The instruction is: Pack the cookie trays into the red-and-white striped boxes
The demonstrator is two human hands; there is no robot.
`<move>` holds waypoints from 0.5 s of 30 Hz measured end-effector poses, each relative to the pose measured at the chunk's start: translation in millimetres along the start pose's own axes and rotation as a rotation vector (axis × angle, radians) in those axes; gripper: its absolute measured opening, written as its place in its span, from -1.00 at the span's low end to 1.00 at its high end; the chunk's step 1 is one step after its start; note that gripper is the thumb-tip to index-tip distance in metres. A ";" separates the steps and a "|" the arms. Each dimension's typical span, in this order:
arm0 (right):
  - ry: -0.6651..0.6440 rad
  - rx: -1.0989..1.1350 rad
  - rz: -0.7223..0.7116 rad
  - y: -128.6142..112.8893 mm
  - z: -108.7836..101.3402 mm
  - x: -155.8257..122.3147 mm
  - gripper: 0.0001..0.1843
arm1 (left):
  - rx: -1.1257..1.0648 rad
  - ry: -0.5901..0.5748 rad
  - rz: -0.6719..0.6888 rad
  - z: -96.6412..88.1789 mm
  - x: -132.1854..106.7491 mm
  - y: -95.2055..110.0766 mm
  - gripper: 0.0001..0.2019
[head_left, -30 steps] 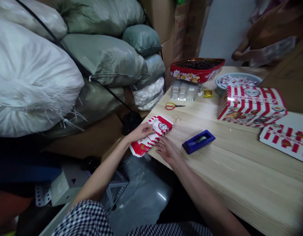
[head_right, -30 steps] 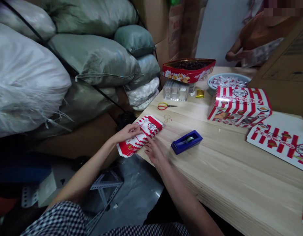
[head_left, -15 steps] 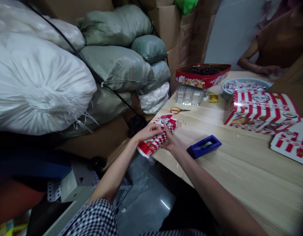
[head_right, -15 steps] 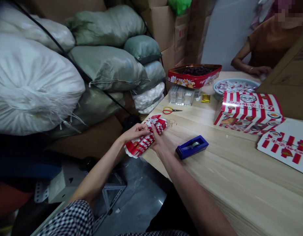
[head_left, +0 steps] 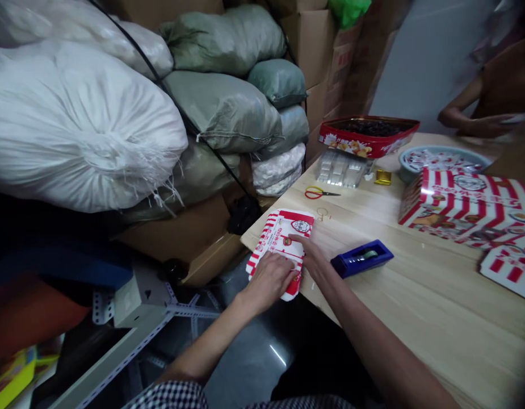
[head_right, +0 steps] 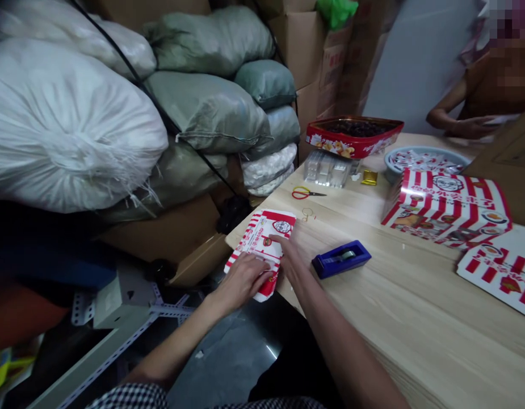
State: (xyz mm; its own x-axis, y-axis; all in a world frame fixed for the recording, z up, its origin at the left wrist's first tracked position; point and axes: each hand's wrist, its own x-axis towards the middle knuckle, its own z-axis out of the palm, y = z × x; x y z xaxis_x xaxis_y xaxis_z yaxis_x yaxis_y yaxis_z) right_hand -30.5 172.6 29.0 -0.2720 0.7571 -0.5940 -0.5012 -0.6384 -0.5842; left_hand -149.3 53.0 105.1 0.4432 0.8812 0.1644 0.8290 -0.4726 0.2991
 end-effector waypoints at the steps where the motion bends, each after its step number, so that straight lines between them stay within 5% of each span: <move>1: -0.012 0.021 0.025 -1.4 0.0 -1.2 -0.87 | 0.012 0.044 0.017 -2.9 -12.9 0.3 -0.78; 8: -0.027 0.176 -0.069 -17.7 7.4 -13.4 -0.62 | -0.037 0.295 -0.021 -23.6 -84.8 -22.4 -0.83; 15: 0.032 0.217 -0.212 -44.0 2.4 -16.1 -0.66 | -0.229 0.545 -0.511 -33.3 -163.4 -70.1 -0.82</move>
State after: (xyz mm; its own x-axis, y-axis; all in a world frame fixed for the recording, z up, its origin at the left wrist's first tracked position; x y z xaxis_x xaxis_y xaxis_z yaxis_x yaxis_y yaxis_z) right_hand -6.0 188.9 65.6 -0.1186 0.8632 -0.4907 -0.7088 -0.4197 -0.5670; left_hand -291.2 -57.9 88.6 -0.2541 0.8914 0.3753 0.7679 -0.0499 0.6386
